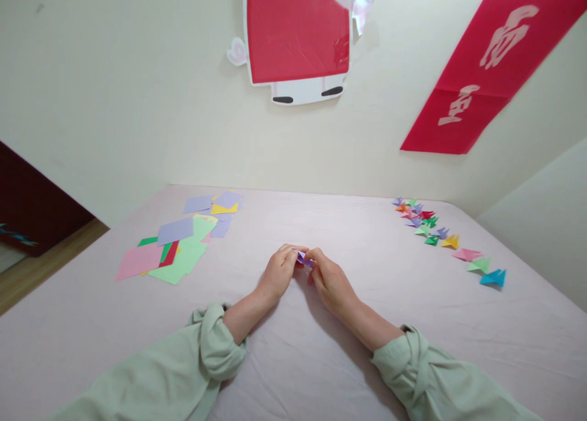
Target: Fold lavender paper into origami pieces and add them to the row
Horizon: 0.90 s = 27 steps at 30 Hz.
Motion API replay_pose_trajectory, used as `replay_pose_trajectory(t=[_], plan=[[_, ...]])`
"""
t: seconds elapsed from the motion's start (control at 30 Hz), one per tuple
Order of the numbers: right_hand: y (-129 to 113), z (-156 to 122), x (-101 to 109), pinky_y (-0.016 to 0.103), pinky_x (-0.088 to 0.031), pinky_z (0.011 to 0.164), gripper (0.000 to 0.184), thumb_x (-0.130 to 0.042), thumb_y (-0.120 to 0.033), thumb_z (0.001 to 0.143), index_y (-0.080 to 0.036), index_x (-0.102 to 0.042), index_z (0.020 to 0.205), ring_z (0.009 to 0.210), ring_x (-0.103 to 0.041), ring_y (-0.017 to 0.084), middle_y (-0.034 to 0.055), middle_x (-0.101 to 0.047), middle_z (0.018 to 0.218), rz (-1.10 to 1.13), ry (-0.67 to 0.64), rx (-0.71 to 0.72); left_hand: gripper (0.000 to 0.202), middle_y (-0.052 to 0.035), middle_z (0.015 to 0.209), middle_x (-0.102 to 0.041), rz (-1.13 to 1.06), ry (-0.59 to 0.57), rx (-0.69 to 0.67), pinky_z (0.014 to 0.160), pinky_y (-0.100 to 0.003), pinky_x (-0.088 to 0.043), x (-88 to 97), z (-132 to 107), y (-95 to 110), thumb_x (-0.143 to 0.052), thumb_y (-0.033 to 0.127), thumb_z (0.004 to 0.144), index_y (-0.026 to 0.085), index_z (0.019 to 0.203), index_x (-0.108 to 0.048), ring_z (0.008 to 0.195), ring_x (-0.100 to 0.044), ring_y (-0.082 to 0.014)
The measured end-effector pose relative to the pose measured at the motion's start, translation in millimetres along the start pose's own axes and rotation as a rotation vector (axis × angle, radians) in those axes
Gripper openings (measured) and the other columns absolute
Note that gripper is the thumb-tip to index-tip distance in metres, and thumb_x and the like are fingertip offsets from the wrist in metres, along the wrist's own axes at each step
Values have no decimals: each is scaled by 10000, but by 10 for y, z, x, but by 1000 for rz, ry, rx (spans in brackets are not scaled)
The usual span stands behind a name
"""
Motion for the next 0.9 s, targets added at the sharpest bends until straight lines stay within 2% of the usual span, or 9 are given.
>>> replay_pose_trajectory(t=[0.17,0.3,0.47,0.6,0.67,0.77,0.9], plan=[[9,5,-2,264,-409,667,257,-339,-111,867,-223,-511,1022,664,-569,166,-4,-599,723,9,2,-17,249,-80,1038,-678,28,5,19,851,-311,-505,-19,-17,2,-488,211,829,154,1006,-653,958,-631,-185],[-18,7,5,277,-413,686,199,-368,-164,894,-212,-507,1028,705,-581,172,21,-627,814,14,3,-28,165,-48,934,-672,19,41,27,824,-311,-494,-16,-16,-29,-543,256,828,165,948,-608,883,-631,-174],[9,4,4,275,-400,626,135,-388,-273,936,-218,-502,983,623,-571,173,-10,-600,690,32,13,-92,97,-21,861,-646,8,82,11,783,-295,-484,-1,-7,-51,-539,244,835,173,886,-582,814,-618,-155],[60,8,7,262,-402,566,111,-434,-339,931,-228,-443,935,546,-572,163,-46,-570,605,172,42,-158,79,-13,877,-639,-29,61,-10,760,-271,-486,-24,-21,-26,-543,239,843,175,881,-570,803,-618,-137],[68,15,26,257,-409,549,132,-468,-348,915,-228,-430,956,543,-583,155,-38,-598,665,226,65,-175,69,-9,876,-635,-48,36,-22,747,-257,-489,-46,-31,-7,-548,241,848,178,871,-564,801,-622,-131],[34,32,50,254,-419,557,131,-482,-318,898,-223,-452,984,573,-587,135,-4,-633,830,236,70,-138,55,-5,877,-629,-83,-9,-47,732,-248,-492,-80,-44,18,-551,234,851,182,869,-554,788,-622,-126],[17,40,56,249,-395,542,99,-476,-300,896,-218,-495,948,551,-546,128,-22,-604,754,190,57,-118,40,-10,891,-615,-54,4,-77,744,-259,-492,-71,-45,29,-565,206,835,185,868,-558,797,-611,-131]])
Point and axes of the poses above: each hand's wrist, its own z-axis towards the middle knuckle, its own x-axis out of the back of the hand, y = z × x, the point moved 6 cm from there along z, towards the middle knuckle
